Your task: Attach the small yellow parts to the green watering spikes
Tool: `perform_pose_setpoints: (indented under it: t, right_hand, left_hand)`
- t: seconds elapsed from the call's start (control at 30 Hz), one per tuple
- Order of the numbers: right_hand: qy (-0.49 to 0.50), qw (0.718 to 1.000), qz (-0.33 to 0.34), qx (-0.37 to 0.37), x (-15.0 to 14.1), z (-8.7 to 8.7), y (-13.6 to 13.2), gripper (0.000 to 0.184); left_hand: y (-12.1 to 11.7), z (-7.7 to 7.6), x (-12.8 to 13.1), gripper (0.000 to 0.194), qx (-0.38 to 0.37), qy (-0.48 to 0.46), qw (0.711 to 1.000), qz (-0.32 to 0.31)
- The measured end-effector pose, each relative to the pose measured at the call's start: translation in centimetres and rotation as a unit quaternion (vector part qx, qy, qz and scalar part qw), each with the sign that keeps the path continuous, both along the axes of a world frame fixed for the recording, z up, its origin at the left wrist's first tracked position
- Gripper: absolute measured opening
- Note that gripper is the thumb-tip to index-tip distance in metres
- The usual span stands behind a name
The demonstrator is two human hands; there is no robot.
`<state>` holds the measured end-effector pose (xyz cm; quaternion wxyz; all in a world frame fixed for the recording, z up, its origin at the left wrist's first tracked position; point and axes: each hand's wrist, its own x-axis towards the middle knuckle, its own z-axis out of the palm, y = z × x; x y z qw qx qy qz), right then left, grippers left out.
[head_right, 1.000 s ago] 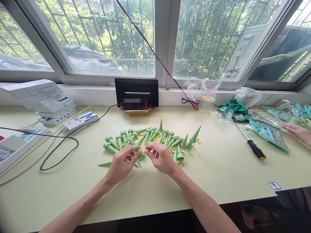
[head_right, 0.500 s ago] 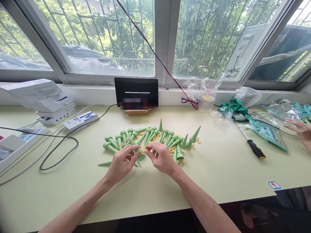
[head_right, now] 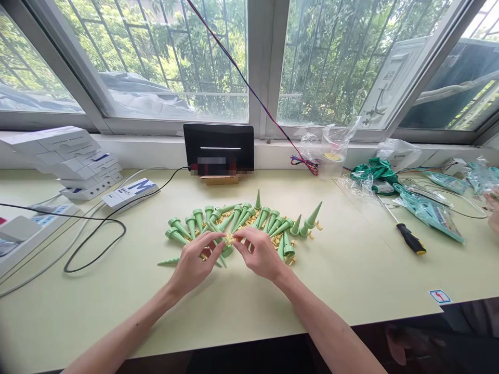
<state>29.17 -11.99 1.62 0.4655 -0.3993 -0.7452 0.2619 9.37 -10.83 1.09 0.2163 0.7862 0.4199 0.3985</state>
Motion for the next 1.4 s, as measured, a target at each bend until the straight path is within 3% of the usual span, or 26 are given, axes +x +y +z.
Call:
perform_pose_setpoints:
  t: [0.93, 1.4]
  right_hand:
    - [-0.023, 1.000, 0.009, -0.004, 0.00, -0.11, 0.08, 0.013]
    - [-0.064, 0.998, -0.008, -0.021, -0.04, -0.38, 0.31, 0.025]
  left_hand:
    - [-0.15, 0.20, 0.11, 0.017, 0.001, 0.007, 1.000, -0.009]
    - [-0.16, 0.28, 0.16, 0.019, 0.014, 0.009, 1.000, -0.027]
